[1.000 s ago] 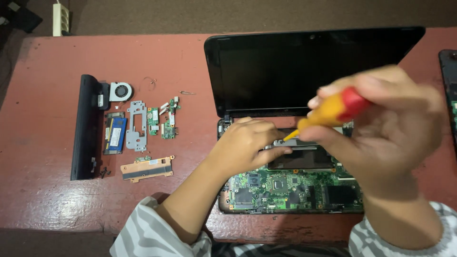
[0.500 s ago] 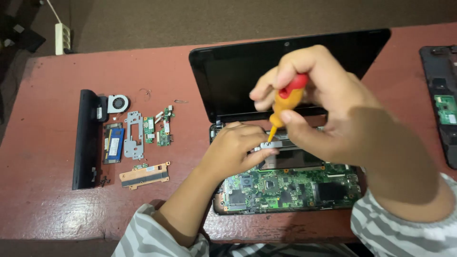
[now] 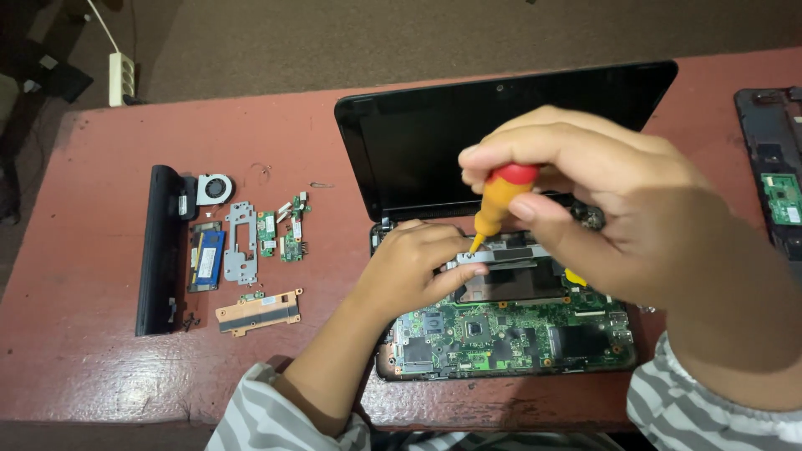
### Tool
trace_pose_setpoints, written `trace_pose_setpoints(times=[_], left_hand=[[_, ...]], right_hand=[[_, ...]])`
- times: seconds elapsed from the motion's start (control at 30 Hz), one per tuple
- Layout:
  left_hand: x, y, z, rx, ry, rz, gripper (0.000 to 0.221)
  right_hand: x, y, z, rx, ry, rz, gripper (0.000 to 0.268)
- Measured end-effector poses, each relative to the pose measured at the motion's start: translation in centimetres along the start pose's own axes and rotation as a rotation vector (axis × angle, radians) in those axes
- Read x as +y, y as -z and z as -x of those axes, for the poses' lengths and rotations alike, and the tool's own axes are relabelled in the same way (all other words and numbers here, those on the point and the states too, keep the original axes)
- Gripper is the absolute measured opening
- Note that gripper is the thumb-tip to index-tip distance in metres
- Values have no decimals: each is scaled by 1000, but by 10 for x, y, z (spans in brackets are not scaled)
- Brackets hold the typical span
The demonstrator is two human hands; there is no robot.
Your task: Removing a hard drive from a laptop using a screwdriver
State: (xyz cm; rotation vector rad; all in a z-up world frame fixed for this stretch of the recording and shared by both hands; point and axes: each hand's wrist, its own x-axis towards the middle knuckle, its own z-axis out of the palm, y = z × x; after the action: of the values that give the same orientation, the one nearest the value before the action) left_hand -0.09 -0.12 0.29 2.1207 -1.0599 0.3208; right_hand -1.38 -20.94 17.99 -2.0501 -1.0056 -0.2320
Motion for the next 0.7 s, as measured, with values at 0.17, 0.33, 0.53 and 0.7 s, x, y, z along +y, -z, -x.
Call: trace_pose_setpoints(times=[0.17,0.33,0.53,0.7], left_hand=[[-2,-2,0,-29,1,-35,39],[-1,-2,0,-64,36,-52,42],[-5,-3,3,-68,77,-44,38],[0,1,0,-75,53,-47,36]], right_hand=[[1,-6,-1,-65,73,-107,35],[14,-26,4,34,52,-305,25],[16,-39,7,120,44,-323,19],[16,-30,2,91,41,-330,24]])
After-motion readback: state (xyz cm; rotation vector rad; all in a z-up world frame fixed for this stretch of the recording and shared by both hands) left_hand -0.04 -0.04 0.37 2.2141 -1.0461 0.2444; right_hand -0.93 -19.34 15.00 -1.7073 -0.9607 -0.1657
